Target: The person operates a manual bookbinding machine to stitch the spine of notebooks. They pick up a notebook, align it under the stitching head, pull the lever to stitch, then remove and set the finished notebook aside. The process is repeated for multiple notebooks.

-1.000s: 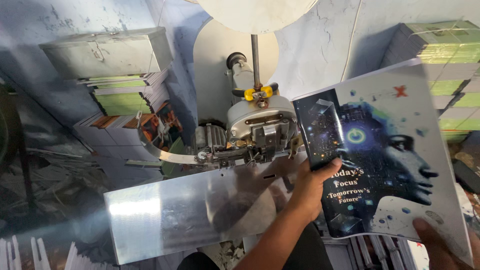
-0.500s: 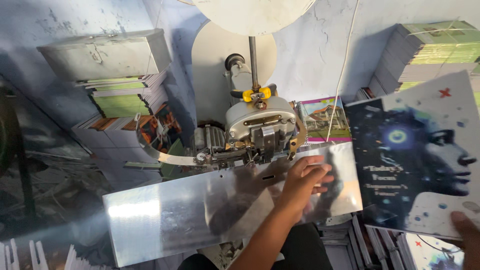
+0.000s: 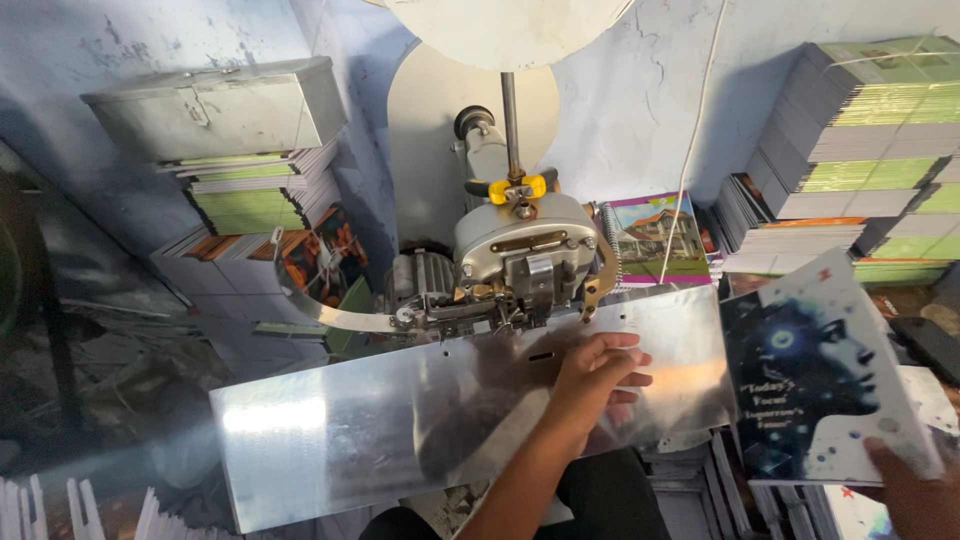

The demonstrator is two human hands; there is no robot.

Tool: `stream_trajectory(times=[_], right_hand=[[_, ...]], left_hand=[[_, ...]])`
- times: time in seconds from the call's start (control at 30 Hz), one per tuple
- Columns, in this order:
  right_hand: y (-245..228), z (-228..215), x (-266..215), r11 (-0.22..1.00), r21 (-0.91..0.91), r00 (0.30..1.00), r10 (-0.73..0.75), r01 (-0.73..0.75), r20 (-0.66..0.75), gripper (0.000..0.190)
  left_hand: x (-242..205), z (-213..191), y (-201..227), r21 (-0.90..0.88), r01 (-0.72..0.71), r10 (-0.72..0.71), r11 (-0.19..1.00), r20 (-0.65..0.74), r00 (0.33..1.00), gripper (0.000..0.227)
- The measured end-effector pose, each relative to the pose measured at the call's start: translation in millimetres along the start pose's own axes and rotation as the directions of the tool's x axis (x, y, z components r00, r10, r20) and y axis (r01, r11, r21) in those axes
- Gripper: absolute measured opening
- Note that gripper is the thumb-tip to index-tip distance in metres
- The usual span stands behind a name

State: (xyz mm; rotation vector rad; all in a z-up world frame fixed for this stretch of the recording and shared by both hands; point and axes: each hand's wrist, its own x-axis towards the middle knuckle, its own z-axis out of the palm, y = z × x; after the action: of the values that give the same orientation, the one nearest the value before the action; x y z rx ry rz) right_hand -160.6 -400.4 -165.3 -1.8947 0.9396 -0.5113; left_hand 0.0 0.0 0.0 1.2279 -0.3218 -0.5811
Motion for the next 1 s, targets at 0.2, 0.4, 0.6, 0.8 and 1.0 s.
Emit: stream_trajectory(times=[0.2, 0.4, 0.6, 0.8, 1.0], right_hand=[[-66.6, 35.8, -36.2, 0.991, 0.123, 0.998, 0.058, -0.059, 0.012, 0.045], [-74.1, 72.3, -12.6, 0.986, 0.167, 0.992, 0.007, -0.028, 0.129, 0.039], [-33.9, 115.2, 42.3, 0.864, 0.47, 0.968, 0.075, -0.182, 0.238, 0.045], [-15.4, 118.9, 64.4, 0.886, 0.177, 0.893, 0.385, -0.429, 0.234, 0.067], [-28.3, 112.6, 72.5, 0.921, 0.306, 0.97, 0.236, -0.24, 0.05, 0.067]], left_hand=[[13.8, -26.9, -22.6, 0.154, -0.101, 0.115, 0.983, -0.085, 0.99, 0.05], [18.3, -36.0, -37.0, 0.047, -0.155, 0.157, 0.987, -0.035, 0.987, 0.053], [18.0, -38.7, -36.1, 0.058, -0.137, 0.14, 0.989, -0.042, 0.989, 0.055], [17.7, -39.2, -38.0, 0.028, -0.107, 0.109, 0.994, -0.058, 0.992, 0.056], [15.2, -38.2, -33.8, 0.124, -0.036, 0.049, 0.992, -0.1, 0.994, 0.059]])
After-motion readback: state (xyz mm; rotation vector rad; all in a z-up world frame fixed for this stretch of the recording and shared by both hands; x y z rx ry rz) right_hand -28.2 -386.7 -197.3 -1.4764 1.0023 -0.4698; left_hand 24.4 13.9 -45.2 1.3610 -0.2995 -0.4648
